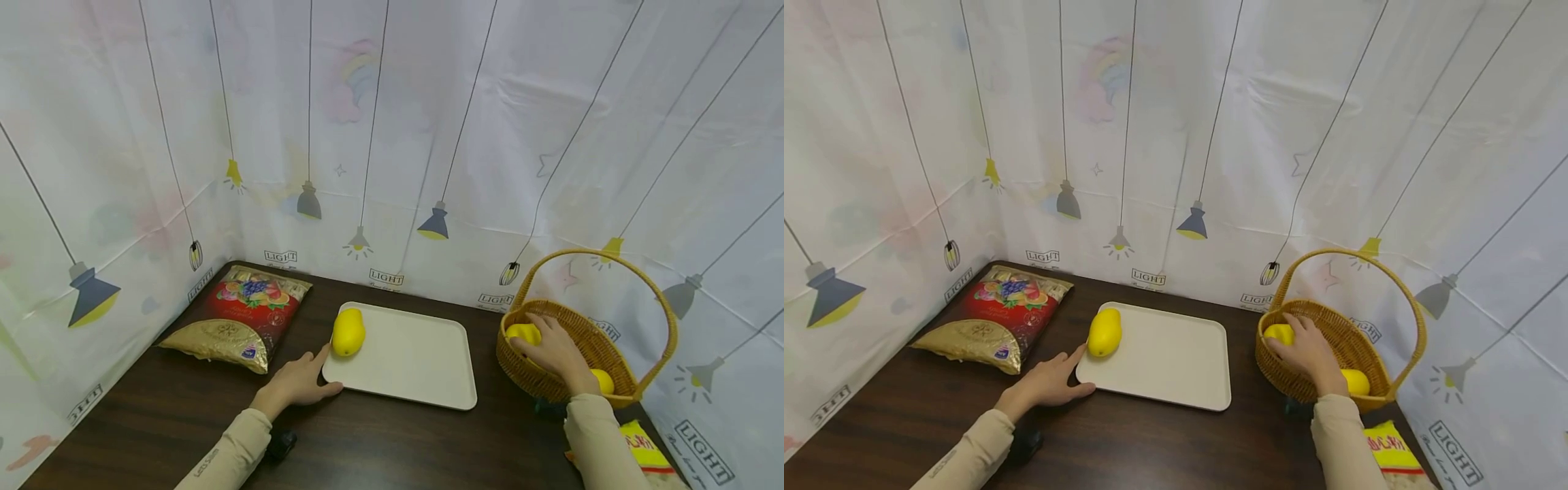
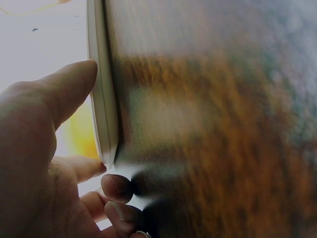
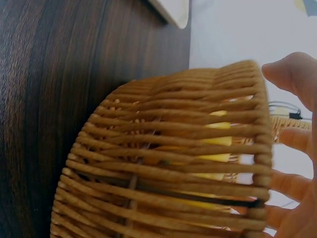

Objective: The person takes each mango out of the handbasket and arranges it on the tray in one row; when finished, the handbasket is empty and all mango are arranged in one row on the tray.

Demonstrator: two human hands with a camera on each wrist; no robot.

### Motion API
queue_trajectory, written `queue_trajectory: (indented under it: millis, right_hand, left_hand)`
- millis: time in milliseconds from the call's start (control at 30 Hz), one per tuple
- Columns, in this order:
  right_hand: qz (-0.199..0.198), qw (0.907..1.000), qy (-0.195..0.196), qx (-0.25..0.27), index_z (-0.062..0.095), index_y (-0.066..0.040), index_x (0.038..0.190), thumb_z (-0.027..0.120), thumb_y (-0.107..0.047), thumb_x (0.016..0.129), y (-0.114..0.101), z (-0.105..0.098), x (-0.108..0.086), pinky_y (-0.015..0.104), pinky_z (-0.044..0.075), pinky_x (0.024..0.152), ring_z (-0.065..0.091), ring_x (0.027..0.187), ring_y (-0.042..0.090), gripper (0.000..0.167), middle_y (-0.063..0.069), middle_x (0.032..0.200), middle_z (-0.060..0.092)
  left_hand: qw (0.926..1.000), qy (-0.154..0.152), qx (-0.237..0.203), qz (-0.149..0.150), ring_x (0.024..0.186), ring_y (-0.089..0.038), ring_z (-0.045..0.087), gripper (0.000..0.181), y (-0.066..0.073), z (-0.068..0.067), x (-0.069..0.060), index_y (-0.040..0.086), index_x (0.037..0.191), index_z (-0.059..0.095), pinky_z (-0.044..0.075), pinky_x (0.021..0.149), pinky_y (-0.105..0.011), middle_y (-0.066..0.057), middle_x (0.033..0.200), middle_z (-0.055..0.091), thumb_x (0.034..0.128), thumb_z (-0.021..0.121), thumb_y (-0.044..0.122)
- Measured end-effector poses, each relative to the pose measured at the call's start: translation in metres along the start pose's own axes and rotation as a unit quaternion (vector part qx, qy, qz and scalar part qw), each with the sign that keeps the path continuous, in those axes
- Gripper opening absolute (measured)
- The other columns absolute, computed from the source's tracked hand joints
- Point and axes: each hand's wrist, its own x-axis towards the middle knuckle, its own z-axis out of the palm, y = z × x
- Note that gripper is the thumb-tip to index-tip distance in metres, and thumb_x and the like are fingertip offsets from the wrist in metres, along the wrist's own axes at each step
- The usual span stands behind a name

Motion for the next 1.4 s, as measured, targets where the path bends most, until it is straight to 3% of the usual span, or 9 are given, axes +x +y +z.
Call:
queue_trajectory:
  millis: [500,1133,1400]
  right_hand:
    - [-0.005,0.9996,-0.028,-0.007,0.037,0.000,0.152,0.052,-0.059,0.097,0.019,0.006,0.010,0.075,0.035,0.103,0.036,0.133,0.063,0.083,0.041,0.150,0.033]
    - [0.006,0.9983,-0.057,-0.013,0.039,0.001,0.151,0.052,-0.062,0.096,0.031,0.013,0.023,0.074,0.038,0.101,0.037,0.131,0.064,0.084,0.043,0.147,0.034]
    - [-0.021,0.9993,-0.026,-0.016,0.047,0.001,0.146,0.063,-0.050,0.094,0.034,0.019,0.025,0.069,0.043,0.098,0.045,0.125,0.060,0.075,0.042,0.142,0.041]
  left_hand:
    - [1.0000,-0.002,-0.001,0.000,0.108,-0.041,0.065,0.095,-0.001,-0.001,0.001,0.015,0.160,0.028,0.051,0.095,-0.058,-0.024,0.141,0.054,0.0872,0.066,0.062]
    - [1.0000,-0.002,-0.007,-0.005,0.115,-0.044,0.062,0.093,0.000,-0.001,0.000,0.015,0.160,0.029,0.049,0.097,-0.061,-0.024,0.143,0.053,0.0876,0.067,0.060]
    - [1.0000,-0.003,-0.007,-0.006,0.119,-0.046,0.060,0.094,0.000,-0.001,0.001,0.015,0.160,0.029,0.047,0.100,-0.062,-0.025,0.145,0.052,0.0875,0.067,0.061]
